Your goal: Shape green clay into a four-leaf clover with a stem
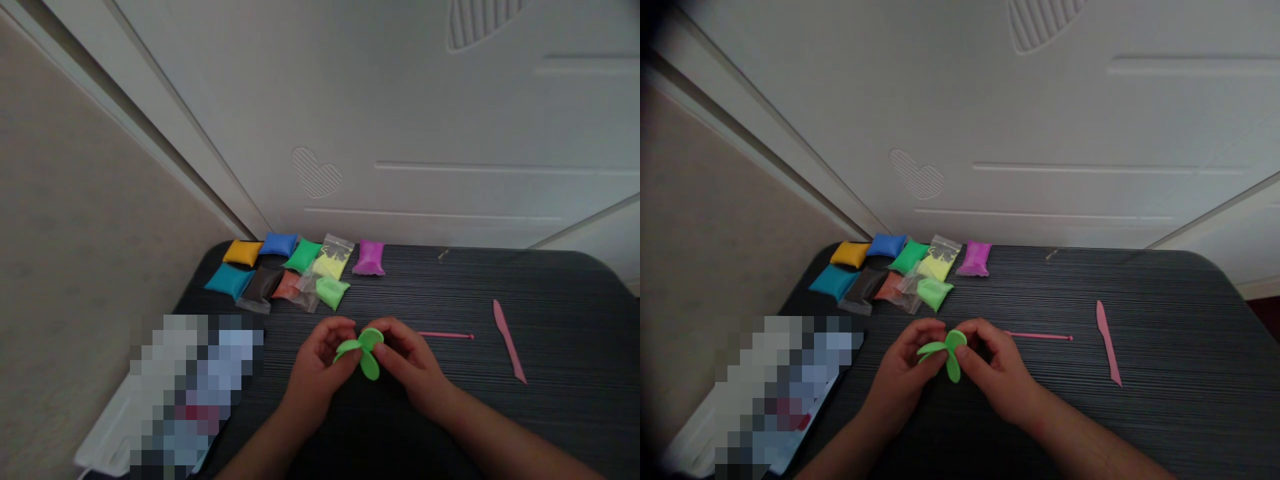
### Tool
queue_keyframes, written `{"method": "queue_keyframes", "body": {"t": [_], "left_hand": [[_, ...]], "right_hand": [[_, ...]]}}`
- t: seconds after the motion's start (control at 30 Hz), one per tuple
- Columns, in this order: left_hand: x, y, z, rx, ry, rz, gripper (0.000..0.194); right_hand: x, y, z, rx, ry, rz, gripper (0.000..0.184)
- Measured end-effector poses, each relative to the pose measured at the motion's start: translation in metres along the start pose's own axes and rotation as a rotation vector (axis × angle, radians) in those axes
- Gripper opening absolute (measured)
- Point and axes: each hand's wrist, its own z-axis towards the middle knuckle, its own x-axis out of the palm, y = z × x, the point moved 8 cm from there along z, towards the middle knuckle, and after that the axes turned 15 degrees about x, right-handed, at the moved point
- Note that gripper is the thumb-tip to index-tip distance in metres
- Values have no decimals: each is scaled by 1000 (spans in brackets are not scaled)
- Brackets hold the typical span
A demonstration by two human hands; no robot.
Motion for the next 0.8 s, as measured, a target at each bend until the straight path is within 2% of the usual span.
{"method": "queue_keyframes", "body": {"t": [0.13,0.23,0.43,0.8], "left_hand": [[8,11,-1,-172,6,-247,29],[13,11,-3,-231,21,-356,22],[14,10,-3,-220,38,-404,19],[8,18,1,-157,17,-314,15]], "right_hand": [[1,3,0,-29,34,5,18],[1,1,0,-22,28,4,17],[3,1,0,-26,36,-7,16],[5,3,1,-36,15,-88,16]]}}
